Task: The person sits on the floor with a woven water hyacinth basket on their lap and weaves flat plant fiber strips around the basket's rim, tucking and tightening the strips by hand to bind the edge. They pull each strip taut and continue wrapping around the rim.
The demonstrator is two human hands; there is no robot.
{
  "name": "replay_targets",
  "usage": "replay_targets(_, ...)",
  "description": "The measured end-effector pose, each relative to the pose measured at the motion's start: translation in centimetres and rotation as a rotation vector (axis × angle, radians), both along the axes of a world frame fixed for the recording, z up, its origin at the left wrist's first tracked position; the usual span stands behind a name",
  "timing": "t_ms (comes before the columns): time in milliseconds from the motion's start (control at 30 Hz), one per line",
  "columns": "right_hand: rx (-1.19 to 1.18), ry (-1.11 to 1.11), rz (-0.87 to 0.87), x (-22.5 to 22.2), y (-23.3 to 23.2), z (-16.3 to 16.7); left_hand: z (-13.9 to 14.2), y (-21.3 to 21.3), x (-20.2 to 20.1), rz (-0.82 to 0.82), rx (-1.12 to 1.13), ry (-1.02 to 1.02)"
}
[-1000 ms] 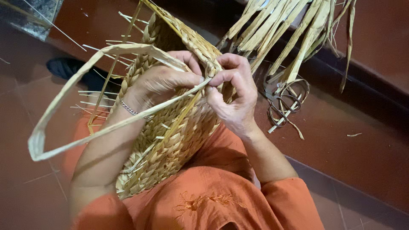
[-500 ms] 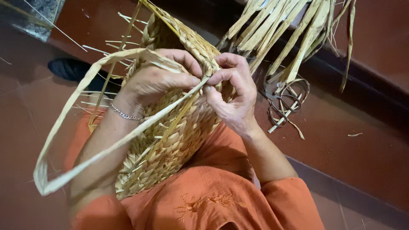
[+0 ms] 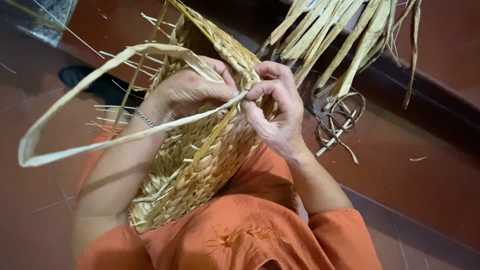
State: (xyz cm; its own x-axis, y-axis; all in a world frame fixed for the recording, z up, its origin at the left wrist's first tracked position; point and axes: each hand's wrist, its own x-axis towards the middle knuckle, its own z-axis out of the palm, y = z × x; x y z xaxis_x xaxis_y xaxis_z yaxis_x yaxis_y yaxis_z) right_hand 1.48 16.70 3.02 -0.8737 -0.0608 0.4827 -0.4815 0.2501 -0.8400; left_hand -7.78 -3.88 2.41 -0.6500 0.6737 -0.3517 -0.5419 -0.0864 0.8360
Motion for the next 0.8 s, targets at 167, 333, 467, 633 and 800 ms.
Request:
replay_targets(167,0.074,0.026,0.005,0.1,0.3,0.4,0.7,0.2,1.0,-0.008,-0.044,0.125)
replay_targets(333,0.114,0.069,0.033,0.1,0.8,0.5,1.7,-0.7,2.0,-0.029,-0.066,0.424)
replay_targets(467,0.167,0.142,0.015,0.0,0.8,0.5,2.4,-0.8,2.1,-0.025,-0.161,0.397)
replay_targets(633,0.179,0.160,0.002,0.1,0.5,0.7,3.0,-0.5,3.0,0.031,-0.219,0.383)
replay_targets(800,0.204,0.180,0.005,-0.1,0.7,0.8,2.9,-0.4,2.7,-0.031,-0.197,0.448)
